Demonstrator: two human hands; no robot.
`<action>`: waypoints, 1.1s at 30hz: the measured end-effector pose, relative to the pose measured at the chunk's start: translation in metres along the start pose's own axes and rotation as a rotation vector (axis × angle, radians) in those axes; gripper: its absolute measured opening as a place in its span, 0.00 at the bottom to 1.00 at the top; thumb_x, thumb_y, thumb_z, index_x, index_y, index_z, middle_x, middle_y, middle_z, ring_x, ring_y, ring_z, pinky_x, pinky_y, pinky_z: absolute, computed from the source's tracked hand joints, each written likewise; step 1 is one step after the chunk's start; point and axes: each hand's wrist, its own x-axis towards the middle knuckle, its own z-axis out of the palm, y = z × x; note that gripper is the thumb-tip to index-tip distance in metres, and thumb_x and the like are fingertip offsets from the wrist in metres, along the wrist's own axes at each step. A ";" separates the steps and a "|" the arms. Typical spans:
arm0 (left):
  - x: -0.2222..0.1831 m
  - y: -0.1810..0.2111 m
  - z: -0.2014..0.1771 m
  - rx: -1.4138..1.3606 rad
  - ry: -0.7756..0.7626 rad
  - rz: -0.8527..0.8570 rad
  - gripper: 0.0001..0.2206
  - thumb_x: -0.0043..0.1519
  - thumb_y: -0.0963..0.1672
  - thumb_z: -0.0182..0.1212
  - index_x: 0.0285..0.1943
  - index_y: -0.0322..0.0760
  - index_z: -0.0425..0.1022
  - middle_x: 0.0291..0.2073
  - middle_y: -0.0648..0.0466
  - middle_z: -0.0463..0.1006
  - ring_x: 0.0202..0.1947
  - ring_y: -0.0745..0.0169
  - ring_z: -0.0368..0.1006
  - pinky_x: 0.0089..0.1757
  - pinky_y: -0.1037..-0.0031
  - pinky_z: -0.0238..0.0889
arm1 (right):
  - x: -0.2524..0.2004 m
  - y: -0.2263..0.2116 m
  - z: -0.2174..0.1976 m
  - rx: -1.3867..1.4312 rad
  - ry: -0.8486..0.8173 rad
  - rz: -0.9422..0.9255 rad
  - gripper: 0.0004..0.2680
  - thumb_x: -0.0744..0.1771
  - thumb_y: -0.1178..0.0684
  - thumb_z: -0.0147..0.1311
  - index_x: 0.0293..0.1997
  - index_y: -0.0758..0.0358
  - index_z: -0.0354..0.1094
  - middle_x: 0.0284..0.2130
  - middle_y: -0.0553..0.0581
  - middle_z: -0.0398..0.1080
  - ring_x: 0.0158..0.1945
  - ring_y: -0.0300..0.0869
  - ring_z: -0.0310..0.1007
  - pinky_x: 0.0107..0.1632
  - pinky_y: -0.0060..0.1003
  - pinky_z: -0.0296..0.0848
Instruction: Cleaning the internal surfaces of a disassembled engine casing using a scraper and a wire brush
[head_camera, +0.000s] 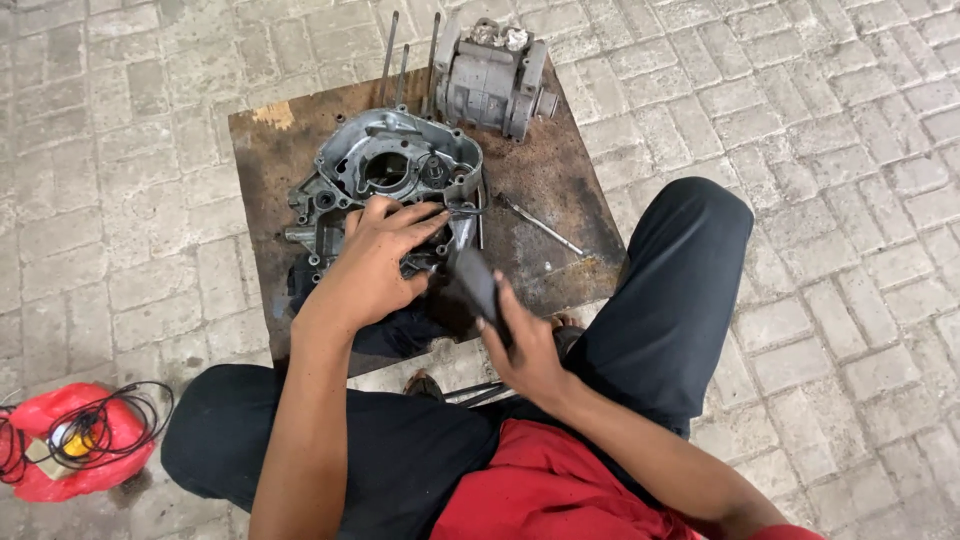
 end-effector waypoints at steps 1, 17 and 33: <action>0.000 0.000 -0.002 -0.003 0.000 -0.003 0.28 0.54 0.43 0.69 0.68 0.48 0.74 0.65 0.57 0.74 0.63 0.49 0.59 0.60 0.53 0.47 | -0.002 -0.006 -0.002 0.000 -0.004 0.001 0.27 0.65 0.62 0.60 0.73 0.74 0.51 0.54 0.80 0.70 0.44 0.65 0.80 0.34 0.48 0.79; -0.037 -0.025 -0.031 -0.105 0.369 0.024 0.12 0.70 0.45 0.53 0.49 0.31 0.77 0.49 0.47 0.76 0.56 0.45 0.65 0.53 0.53 0.63 | -0.002 -0.078 -0.021 0.021 -0.362 0.205 0.24 0.70 0.48 0.53 0.75 0.62 0.48 0.36 0.61 0.74 0.17 0.39 0.61 0.22 0.34 0.59; -0.016 -0.014 -0.003 -0.034 0.425 0.109 0.15 0.67 0.49 0.57 0.46 0.32 0.79 0.45 0.50 0.75 0.54 0.49 0.62 0.53 0.54 0.57 | 0.003 -0.048 -0.027 0.282 -0.112 0.534 0.20 0.70 0.47 0.49 0.70 0.64 0.54 0.50 0.55 0.73 0.46 0.41 0.74 0.43 0.40 0.71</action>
